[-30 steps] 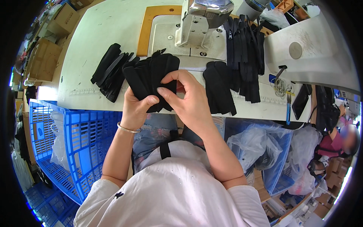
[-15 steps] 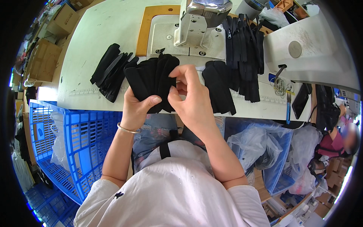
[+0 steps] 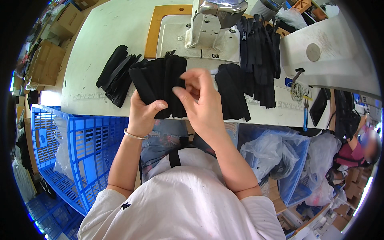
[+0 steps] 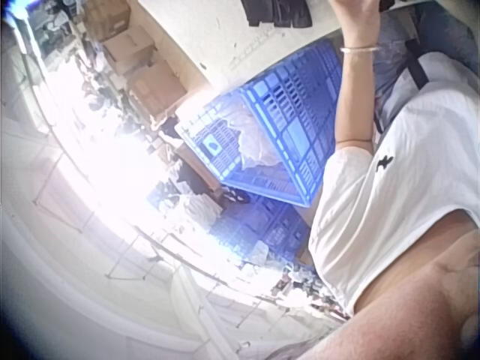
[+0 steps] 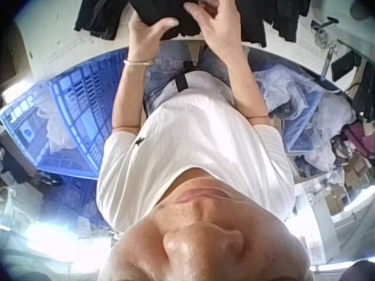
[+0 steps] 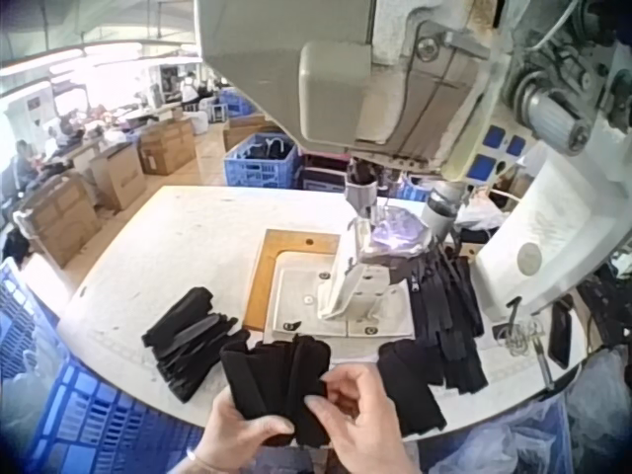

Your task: Inspecting and sorting black fabric shoe upper components at a manufacturing workstation.

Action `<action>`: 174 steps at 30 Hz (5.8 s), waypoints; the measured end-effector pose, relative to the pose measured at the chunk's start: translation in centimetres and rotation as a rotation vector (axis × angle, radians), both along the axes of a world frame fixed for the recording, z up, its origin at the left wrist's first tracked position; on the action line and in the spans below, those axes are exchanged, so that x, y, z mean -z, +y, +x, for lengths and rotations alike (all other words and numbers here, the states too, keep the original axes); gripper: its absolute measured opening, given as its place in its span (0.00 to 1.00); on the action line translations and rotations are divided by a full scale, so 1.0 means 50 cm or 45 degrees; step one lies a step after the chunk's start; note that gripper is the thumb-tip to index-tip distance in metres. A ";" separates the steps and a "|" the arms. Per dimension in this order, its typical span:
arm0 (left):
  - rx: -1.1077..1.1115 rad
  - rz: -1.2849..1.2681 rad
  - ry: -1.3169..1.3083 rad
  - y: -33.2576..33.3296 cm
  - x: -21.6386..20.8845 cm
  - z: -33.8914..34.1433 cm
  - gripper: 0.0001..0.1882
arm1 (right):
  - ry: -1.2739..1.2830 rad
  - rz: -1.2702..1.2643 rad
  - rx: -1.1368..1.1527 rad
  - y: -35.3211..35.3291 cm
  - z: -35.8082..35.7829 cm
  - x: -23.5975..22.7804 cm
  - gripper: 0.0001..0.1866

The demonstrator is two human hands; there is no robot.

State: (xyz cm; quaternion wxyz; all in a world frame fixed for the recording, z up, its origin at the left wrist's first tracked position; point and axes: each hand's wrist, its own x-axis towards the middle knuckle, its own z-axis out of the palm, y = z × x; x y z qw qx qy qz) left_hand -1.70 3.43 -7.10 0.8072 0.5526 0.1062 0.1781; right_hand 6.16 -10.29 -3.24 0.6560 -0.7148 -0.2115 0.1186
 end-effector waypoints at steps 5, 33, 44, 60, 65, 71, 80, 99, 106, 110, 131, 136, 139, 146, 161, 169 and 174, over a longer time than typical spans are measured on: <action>0.017 -0.024 0.002 0.000 0.000 -0.003 0.25 | -0.028 0.003 -0.010 -0.001 0.001 0.003 0.07; 0.073 -0.164 0.050 -0.003 -0.016 -0.002 0.16 | -0.042 0.043 0.090 0.006 0.007 0.028 0.09; 0.109 -0.164 -0.006 0.001 -0.014 0.007 0.16 | -0.591 -0.238 0.098 -0.005 -0.013 -0.002 0.13; 0.194 -0.446 -0.124 0.013 0.012 -0.005 0.16 | -0.703 -0.281 0.167 0.012 -0.027 -0.005 0.15; 0.023 -0.122 0.039 0.000 0.002 0.000 0.16 | -0.789 -0.241 0.179 0.018 -0.029 0.007 0.08; 0.198 -0.252 -0.012 -0.003 -0.015 -0.012 0.17 | -0.712 -0.264 0.136 0.019 -0.023 0.003 0.06; 0.137 -0.087 -0.113 -0.011 -0.012 0.005 0.27 | -0.743 -0.300 0.181 0.012 -0.023 -0.007 0.12; 0.203 -0.151 -0.004 0.011 0.013 -0.002 0.19 | -0.524 -0.204 0.117 0.018 -0.009 -0.006 0.08; 0.153 -0.087 0.010 0.004 0.003 -0.001 0.12 | -0.406 -0.119 0.015 0.008 0.007 -0.002 0.08; 0.094 -0.061 0.087 -0.001 -0.006 -0.002 0.13 | -0.383 -0.160 0.040 0.007 0.006 -0.001 0.08; 0.031 -0.015 -0.012 -0.002 0.003 -0.005 0.18 | -0.143 -0.084 0.084 0.009 0.002 -0.011 0.06; 0.009 0.014 -0.049 -0.007 0.001 -0.002 0.19 | -0.335 -0.128 0.069 0.010 0.005 0.005 0.05; -0.016 0.065 -0.025 -0.009 0.004 -0.004 0.19 | -0.366 -0.150 -0.014 0.004 0.008 0.004 0.05; -0.004 0.124 0.036 -0.018 -0.011 -0.007 0.19 | -0.155 -0.225 0.002 0.004 0.007 -0.019 0.05; 0.110 -0.049 0.026 -0.009 -0.023 0.000 0.16 | -0.451 -0.257 0.150 0.003 -0.004 -0.006 0.08; 0.066 0.064 0.039 -0.005 0.002 -0.010 0.13 | -0.448 -0.270 0.112 0.026 -0.011 -0.011 0.12; 0.036 0.013 0.076 -0.010 -0.011 -0.007 0.14 | -0.455 -0.359 0.213 0.027 -0.009 -0.007 0.08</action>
